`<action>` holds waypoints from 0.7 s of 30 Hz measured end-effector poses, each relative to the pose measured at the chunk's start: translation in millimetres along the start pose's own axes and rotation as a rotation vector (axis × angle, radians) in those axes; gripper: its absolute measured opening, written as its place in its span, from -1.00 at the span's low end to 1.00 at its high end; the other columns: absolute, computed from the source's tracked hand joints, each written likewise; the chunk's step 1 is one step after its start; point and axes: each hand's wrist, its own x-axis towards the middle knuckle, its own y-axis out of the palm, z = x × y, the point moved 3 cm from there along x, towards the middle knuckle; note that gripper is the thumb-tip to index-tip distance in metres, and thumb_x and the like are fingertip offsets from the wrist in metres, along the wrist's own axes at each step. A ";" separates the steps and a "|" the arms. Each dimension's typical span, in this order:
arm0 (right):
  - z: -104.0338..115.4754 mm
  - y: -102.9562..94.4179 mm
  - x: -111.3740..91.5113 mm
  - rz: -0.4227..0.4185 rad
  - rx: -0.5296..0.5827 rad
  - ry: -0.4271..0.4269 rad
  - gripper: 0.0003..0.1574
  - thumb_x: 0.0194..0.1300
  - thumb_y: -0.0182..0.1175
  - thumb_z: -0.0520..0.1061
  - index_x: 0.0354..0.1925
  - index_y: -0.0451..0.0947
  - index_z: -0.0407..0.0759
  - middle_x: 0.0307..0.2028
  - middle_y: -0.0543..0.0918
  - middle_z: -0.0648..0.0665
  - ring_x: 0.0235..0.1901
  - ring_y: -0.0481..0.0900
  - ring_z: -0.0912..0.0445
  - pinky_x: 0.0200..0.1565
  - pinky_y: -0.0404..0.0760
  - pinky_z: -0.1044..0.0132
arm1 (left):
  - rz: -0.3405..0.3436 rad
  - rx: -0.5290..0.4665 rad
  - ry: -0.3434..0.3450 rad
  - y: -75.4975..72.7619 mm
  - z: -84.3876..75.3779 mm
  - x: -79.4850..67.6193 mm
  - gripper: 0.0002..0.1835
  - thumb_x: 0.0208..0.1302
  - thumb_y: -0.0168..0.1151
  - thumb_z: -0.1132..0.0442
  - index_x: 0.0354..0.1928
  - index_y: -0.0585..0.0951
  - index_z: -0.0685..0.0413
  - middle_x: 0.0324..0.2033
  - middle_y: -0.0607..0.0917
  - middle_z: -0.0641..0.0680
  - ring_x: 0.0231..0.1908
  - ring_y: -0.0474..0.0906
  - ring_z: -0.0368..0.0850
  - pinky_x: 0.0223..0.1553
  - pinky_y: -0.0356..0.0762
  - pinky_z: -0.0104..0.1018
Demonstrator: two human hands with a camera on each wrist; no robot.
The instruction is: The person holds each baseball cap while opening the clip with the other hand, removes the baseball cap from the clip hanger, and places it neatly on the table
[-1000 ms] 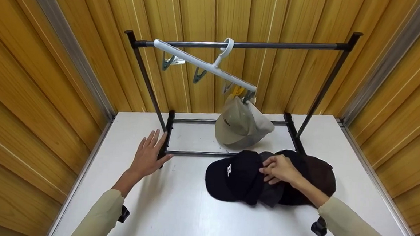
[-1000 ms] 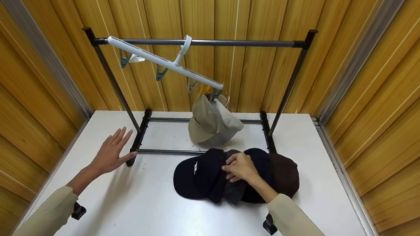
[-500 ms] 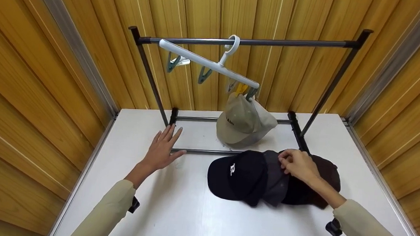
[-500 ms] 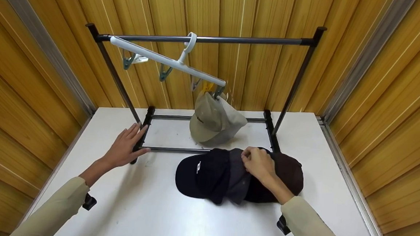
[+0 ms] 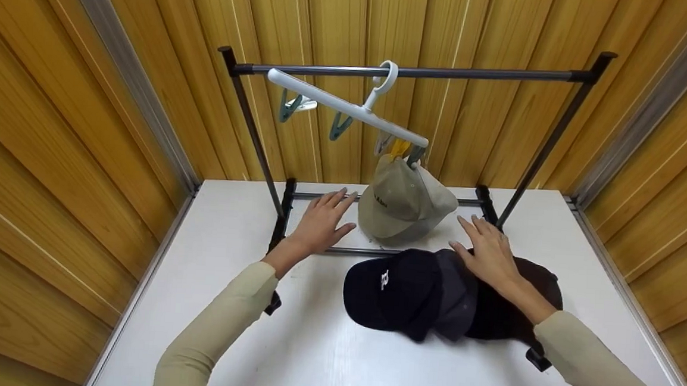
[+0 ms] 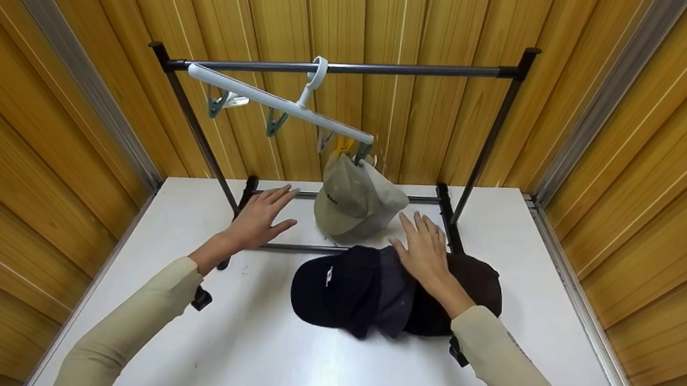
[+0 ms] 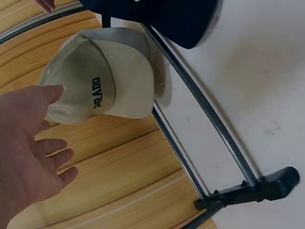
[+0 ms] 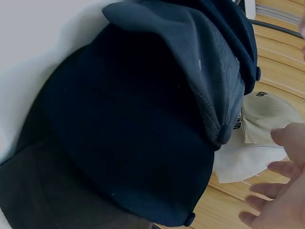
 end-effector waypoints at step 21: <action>28.7 28.7 45.8 0.033 0.150 0.032 -0.29 0.36 0.18 0.02 0.33 0.32 -0.32 0.35 0.24 -0.54 0.38 0.14 -0.40 0.25 0.17 -0.40 | -0.166 -0.351 -0.128 1.8 -50.7 135.6 -0.38 0.54 -0.16 0.16 0.50 -0.03 0.20 0.45 0.20 0.21 0.44 0.18 0.07 0.42 0.18 -0.04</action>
